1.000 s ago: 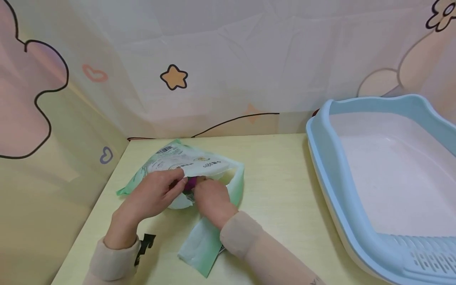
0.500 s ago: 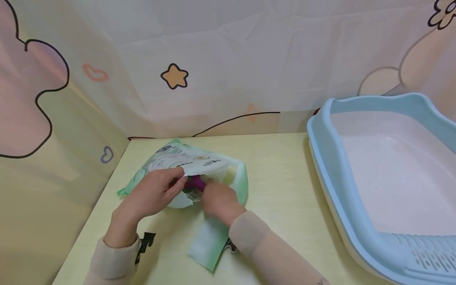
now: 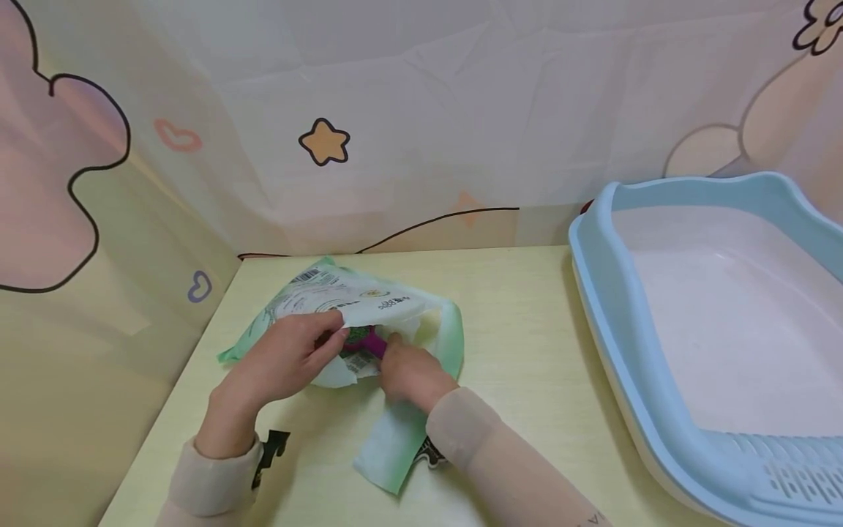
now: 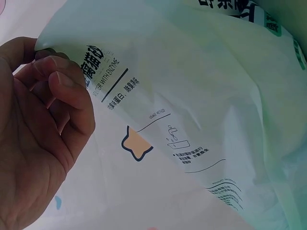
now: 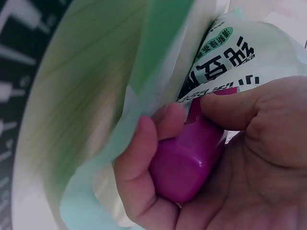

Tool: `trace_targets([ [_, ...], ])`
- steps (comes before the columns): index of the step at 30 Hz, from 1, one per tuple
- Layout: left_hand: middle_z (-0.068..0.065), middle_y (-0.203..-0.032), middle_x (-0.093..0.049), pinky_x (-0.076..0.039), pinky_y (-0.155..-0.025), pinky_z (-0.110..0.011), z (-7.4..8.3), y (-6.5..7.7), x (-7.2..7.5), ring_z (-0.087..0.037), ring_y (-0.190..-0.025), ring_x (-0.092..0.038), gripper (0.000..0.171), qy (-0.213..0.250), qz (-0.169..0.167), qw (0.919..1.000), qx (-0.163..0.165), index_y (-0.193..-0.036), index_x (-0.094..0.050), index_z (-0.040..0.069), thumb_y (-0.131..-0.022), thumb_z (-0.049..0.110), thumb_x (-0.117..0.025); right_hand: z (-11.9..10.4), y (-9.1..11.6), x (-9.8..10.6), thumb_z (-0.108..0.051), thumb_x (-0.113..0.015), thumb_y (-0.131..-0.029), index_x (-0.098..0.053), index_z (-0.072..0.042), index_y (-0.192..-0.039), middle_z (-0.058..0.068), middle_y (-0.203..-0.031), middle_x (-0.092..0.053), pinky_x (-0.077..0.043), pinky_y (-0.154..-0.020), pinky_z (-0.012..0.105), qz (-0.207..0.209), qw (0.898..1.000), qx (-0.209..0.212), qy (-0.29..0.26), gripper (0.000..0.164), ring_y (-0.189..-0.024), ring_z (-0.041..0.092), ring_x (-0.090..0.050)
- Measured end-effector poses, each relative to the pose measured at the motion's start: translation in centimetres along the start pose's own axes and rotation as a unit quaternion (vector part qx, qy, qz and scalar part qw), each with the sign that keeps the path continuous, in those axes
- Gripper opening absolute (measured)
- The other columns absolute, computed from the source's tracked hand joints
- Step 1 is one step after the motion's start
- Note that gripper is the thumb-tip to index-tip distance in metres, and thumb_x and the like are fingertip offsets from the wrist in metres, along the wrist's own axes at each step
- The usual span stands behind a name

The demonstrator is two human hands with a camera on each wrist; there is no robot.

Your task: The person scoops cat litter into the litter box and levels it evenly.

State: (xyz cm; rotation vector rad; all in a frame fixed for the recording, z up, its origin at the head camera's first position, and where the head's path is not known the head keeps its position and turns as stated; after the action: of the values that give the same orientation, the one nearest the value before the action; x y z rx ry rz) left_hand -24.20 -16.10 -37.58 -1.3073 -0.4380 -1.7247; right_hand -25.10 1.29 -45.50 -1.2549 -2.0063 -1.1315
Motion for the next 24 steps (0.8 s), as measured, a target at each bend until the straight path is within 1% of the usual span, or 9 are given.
trace_targets([
  [7,0.01,-0.063,-0.033,-0.03,-0.056,-0.022,0.2,-0.1,0.0,-0.005,-0.058,-0.035,0.031,-0.003,-0.01,0.9999,0.004,-0.075,-0.046,0.023,-0.104,0.022,-0.055,-0.1,-0.2,0.0,-0.026,-0.051,-0.107,-0.04,-0.003,-0.131,0.016,-0.086,-0.059,-0.051,-0.051,0.038,-0.004,1.0,-0.004,0.008,0.035,-0.061,0.029,-0.061],
  [13,0.009,-0.063,-0.033,-0.031,-0.056,-0.023,0.2,-0.2,-0.2,-0.005,-0.058,-0.036,0.03,-0.003,-0.014,0.9999,0.007,-0.075,-0.046,0.023,-0.104,0.022,-0.055,0.1,-0.3,0.0,-0.025,-0.051,-0.108,-0.038,-0.002,-0.136,0.018,-0.096,-0.061,-0.054,-0.052,0.038,-0.012,1.0,-0.015,-0.022,0.038,-0.066,0.029,-0.062],
  [15,0.009,-0.063,-0.033,-0.031,-0.056,-0.023,0.1,-0.1,-0.2,-0.005,-0.058,-0.036,0.031,-0.001,-0.015,0.9999,0.009,-0.075,-0.046,0.023,-0.104,0.022,-0.054,0.1,-0.3,-0.1,-0.024,-0.05,-0.108,-0.038,-0.002,-0.135,0.018,-0.098,-0.061,-0.054,-0.052,0.037,-0.014,1.0,-0.006,-0.027,0.037,-0.066,0.029,-0.062],
  [18,0.009,-0.063,-0.033,-0.03,-0.056,-0.023,0.1,0.0,-0.2,-0.005,-0.058,-0.035,0.031,0.002,-0.015,0.9998,0.011,-0.075,-0.046,0.023,-0.105,0.023,-0.054,0.2,-0.1,0.0,-0.024,-0.05,-0.109,-0.04,-0.001,-0.133,0.016,-0.095,-0.059,-0.052,-0.052,0.036,-0.019,0.999,0.01,-0.03,0.035,-0.065,0.026,-0.06],
  [22,0.009,-0.063,-0.032,-0.029,-0.056,-0.022,0.1,0.0,-0.2,-0.005,-0.058,-0.034,0.031,0.002,-0.016,0.9998,0.008,-0.075,-0.046,0.023,-0.105,0.022,-0.054,0.4,0.6,0.7,-0.024,-0.05,-0.108,-0.042,0.0,-0.13,0.014,-0.089,-0.059,-0.049,-0.052,0.034,-0.029,0.999,0.027,-0.035,0.034,-0.063,0.024,-0.058],
  [24,0.009,-0.063,-0.031,-0.029,-0.056,-0.022,0.1,0.0,-0.2,-0.005,-0.058,-0.034,0.031,0.001,-0.016,0.9998,0.007,-0.075,-0.045,0.023,-0.104,0.022,-0.054,0.5,0.9,1.0,-0.024,-0.051,-0.108,-0.041,0.0,-0.132,0.014,-0.088,-0.06,-0.047,-0.053,0.034,-0.033,0.998,0.031,-0.039,0.035,-0.063,0.023,-0.058],
])
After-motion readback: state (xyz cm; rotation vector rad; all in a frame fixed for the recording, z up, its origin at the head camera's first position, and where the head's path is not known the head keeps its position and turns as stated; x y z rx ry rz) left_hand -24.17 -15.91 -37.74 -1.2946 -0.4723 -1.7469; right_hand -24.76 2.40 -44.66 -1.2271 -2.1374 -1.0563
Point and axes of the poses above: each hand's wrist, its own y-axis away from the middle knuckle, its own x-axis out of the back of the hand, z = x × y, the point moved 2 cm from there along -y, towards the middle knuckle
